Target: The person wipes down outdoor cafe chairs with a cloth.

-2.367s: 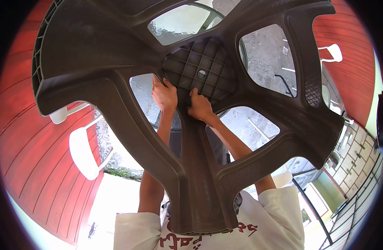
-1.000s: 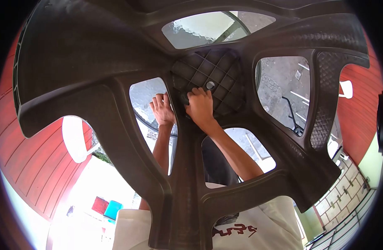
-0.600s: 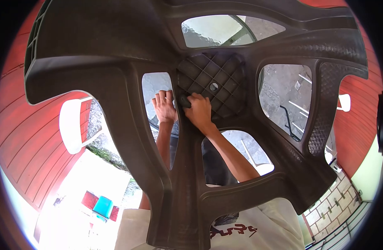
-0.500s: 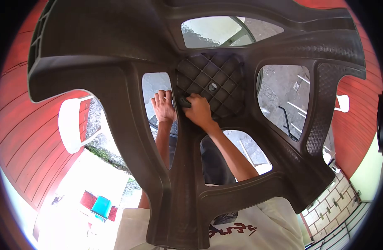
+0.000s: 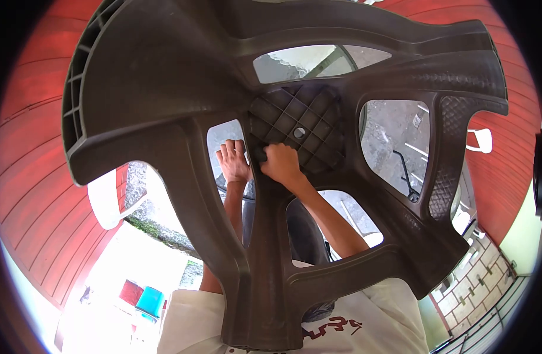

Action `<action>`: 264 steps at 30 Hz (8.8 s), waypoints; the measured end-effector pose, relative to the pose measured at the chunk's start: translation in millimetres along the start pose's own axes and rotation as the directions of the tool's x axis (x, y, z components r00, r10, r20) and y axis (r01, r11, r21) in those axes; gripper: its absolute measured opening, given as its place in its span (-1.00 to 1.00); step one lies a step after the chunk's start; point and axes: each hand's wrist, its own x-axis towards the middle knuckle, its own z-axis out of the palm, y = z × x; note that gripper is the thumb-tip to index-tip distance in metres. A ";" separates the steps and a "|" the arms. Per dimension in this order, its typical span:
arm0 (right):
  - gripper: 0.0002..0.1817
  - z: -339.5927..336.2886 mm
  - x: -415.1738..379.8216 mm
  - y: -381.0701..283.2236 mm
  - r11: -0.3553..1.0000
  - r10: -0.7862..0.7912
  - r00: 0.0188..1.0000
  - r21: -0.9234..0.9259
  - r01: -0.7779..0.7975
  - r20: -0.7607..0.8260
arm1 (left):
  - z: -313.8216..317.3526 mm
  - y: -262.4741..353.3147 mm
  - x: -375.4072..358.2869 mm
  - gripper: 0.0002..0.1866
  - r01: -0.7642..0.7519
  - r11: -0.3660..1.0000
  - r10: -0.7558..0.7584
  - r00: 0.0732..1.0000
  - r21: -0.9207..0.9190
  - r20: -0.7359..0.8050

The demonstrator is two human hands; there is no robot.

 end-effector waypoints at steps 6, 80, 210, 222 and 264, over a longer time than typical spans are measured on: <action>-0.65 -39.9 16.9 17.8 0.947 -0.041 0.967 0.317 -0.043 0.253 | -6.0 6.9 5.8 -0.63 0.010 0.999 -0.012 0.999 0.043 0.030; -0.70 -41.9 -12.8 27.2 0.990 0.086 0.966 0.129 -0.055 -0.243 | -0.2 2.1 1.4 -0.48 0.020 1.000 -0.020 0.999 -0.005 -0.043; -0.78 -0.4 -47.4 51.0 0.039 0.890 0.434 0.922 -0.384 0.143 | -5.2 5.9 1.0 -0.66 0.014 1.000 -0.014 1.000 -0.015 -0.007; -0.78 -53.5 -59.1 49.0 0.804 0.578 0.736 0.396 -0.443 -0.352 | 3.5 1.5 -0.5 -0.57 0.015 0.998 -0.018 0.999 -0.068 -0.044; -0.54 -77.7 -37.1 81.3 0.991 -0.067 0.987 -0.121 0.049 -0.143 | -2.8 5.4 1.0 -0.66 -0.007 1.000 0.008 0.999 0.021 -0.046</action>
